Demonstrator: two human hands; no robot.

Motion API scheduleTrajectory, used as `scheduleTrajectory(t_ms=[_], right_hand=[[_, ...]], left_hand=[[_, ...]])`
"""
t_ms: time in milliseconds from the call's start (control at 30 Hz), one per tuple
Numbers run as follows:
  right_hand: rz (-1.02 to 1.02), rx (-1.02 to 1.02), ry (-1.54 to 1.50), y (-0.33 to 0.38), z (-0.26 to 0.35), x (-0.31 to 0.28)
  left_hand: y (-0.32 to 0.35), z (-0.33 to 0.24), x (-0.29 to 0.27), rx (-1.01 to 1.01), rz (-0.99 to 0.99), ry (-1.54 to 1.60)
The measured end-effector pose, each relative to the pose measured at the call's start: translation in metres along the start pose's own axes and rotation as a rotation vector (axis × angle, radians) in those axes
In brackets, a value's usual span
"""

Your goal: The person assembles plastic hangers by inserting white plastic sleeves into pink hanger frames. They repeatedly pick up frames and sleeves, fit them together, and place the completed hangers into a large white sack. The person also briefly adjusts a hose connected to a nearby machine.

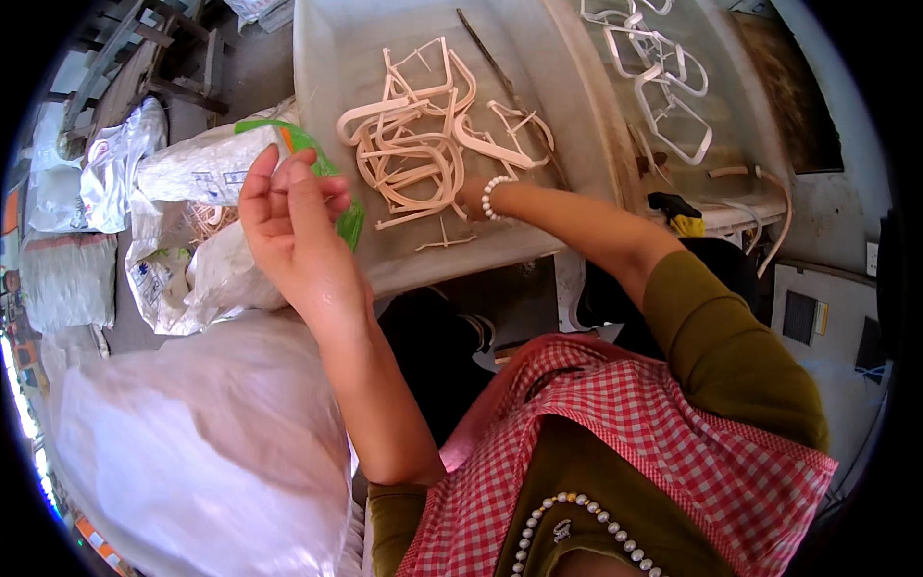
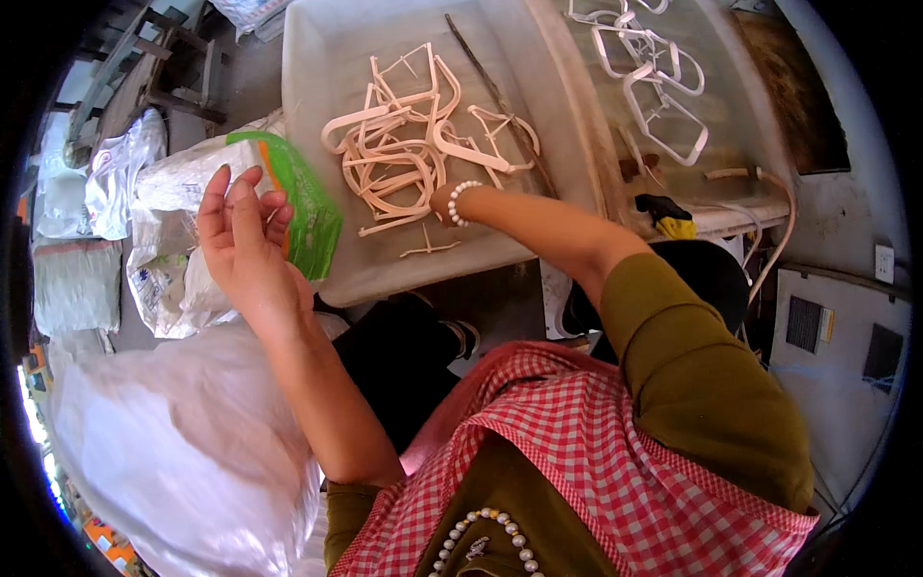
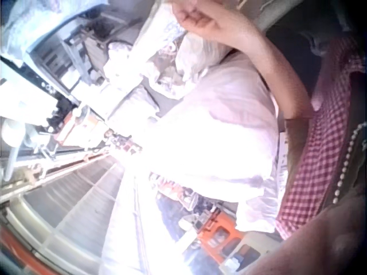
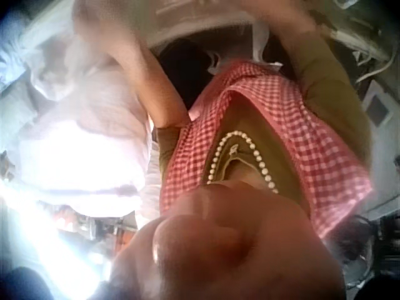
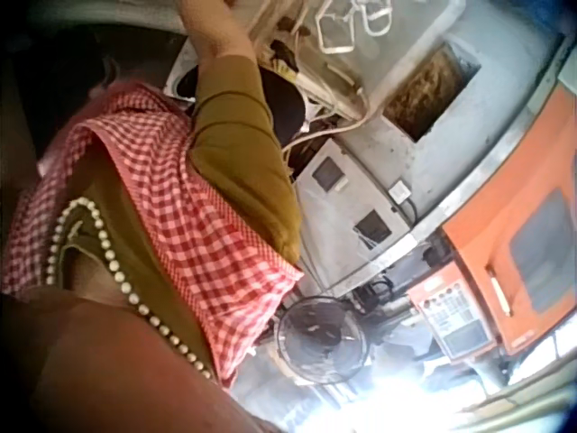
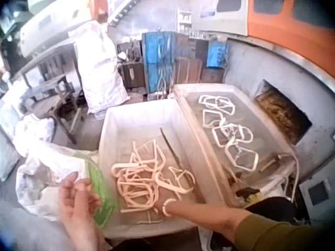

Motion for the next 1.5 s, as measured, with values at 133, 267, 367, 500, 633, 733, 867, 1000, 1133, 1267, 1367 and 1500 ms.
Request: scheduleTrajectory(t_ms=[133, 267, 367, 500, 633, 733, 867, 1000, 1133, 1267, 1367, 1500], right_hand=[[-0.265, -0.002, 0.122, -0.056, 0.000, 0.027], [-0.482, -0.003, 0.275, -0.083, 0.015, 0.043], [-0.476, -0.004, 0.512, -0.095, 0.021, 0.051], [-0.233, -0.023, 0.446, -0.070, 0.017, 0.053], [-0.292, -0.383, 0.314, -0.003, 0.008, 0.013], [-0.339, -0.390, -0.062, 0.025, -0.002, -0.021], [-0.245, -0.289, -0.573, 0.085, -0.004, -0.081], [-0.462, -0.422, -0.584, 0.148, 0.008, -0.123], [-0.410, -0.268, -0.659, 0.165, 0.001, -0.130], [-0.230, -0.275, -1.390, 0.176, -0.022, -0.144], [-0.137, -0.275, -1.633, 0.203, -0.032, -0.167], [0.060, -0.398, -1.528, 0.240, -0.076, -0.191]], left_hand=[[-0.014, 0.046, -0.001, -0.101, -0.083, -0.115], [-0.023, 0.043, 0.005, -0.055, -0.037, -0.157], [-0.027, 0.050, 0.002, -0.118, -0.014, -0.123], [-0.032, 0.059, -0.004, -0.197, -0.004, -0.103], [-0.030, 0.065, -0.002, -0.282, 0.107, -0.154], [-0.031, 0.079, -0.007, -0.225, 0.256, -0.324], [-0.022, 0.103, -0.015, 0.066, 0.390, -0.917], [-0.011, 0.102, 0.014, -0.282, 0.498, -0.600], [-0.016, 0.118, 0.014, -0.233, 0.469, -0.569], [-0.020, 0.105, 0.023, -0.440, 0.286, 0.018], [-0.031, 0.099, 0.009, -0.477, 0.271, 0.165], [-0.053, 0.080, -0.020, -0.462, 0.195, 0.453]])
Point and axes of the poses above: each hand's wrist, its own y-axis away from the middle knuckle, its own x-axis out of the palm, z = x × y, the point moved 3 cm from there along -y, towards the middle knuckle, and after that the axes turned 14 degrees about x, right-handed, at the moved point
